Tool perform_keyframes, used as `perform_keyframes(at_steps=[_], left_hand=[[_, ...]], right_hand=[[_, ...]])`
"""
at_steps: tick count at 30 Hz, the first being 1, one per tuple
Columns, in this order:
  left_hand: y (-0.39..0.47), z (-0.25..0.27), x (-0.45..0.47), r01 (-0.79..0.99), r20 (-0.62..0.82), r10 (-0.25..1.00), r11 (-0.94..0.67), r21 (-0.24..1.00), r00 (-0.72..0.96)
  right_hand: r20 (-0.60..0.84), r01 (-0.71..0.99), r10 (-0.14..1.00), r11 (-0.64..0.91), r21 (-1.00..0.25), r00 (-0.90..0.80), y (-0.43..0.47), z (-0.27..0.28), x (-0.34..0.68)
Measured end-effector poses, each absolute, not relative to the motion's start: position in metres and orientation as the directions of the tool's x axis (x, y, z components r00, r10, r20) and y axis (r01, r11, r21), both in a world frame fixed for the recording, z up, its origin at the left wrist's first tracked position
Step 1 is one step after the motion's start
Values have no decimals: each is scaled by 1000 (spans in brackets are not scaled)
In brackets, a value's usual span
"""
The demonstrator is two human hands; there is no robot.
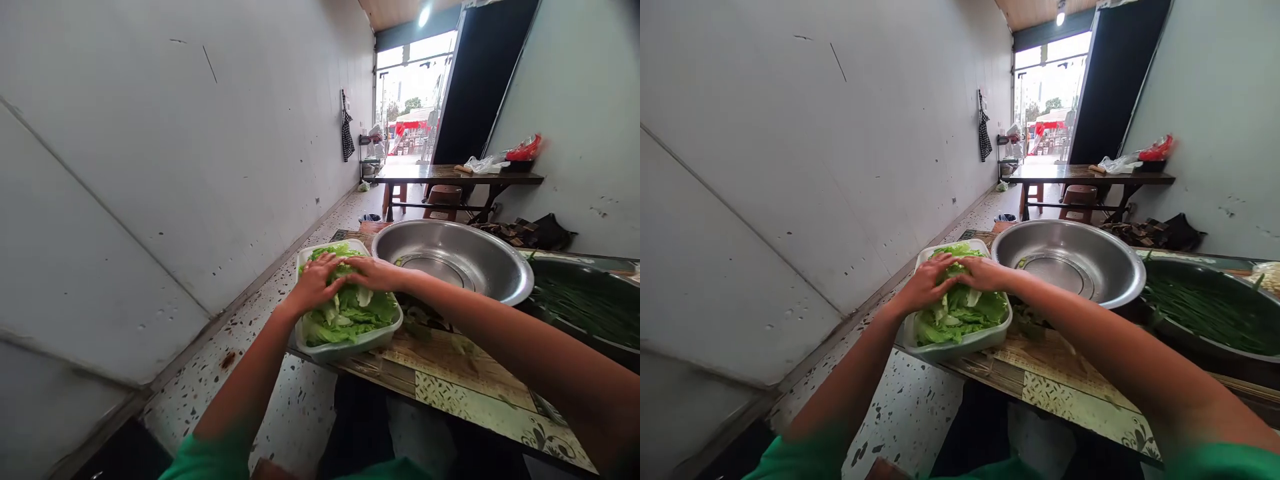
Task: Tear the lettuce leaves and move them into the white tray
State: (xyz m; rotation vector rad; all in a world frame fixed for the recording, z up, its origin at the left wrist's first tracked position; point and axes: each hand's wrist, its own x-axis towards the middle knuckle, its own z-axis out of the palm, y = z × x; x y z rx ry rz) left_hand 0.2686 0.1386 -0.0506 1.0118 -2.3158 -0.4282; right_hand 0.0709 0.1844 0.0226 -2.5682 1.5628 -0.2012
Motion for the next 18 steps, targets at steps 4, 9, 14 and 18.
perform_keyframes(at_steps=[4, 9, 14, 18], left_hand=[[136, -43, 265, -602, 299, -744, 662, 446, -597], [142, -38, 262, -589, 308, -701, 711, 384, -643], [151, -33, 262, -631, 294, -736, 676, 382, -610], [161, -18, 259, -579, 385, -672, 740, 341, -633]], right_hand=[[-22, -887, -906, -410, -212, 424, 182, 22, 60], [104, -864, -942, -334, -377, 319, 175, 35, 42], [194, -936, -980, -101, -337, 36, 143, 38, -11], [-101, -878, -992, 118, -464, -79, 121, 12, -63]])
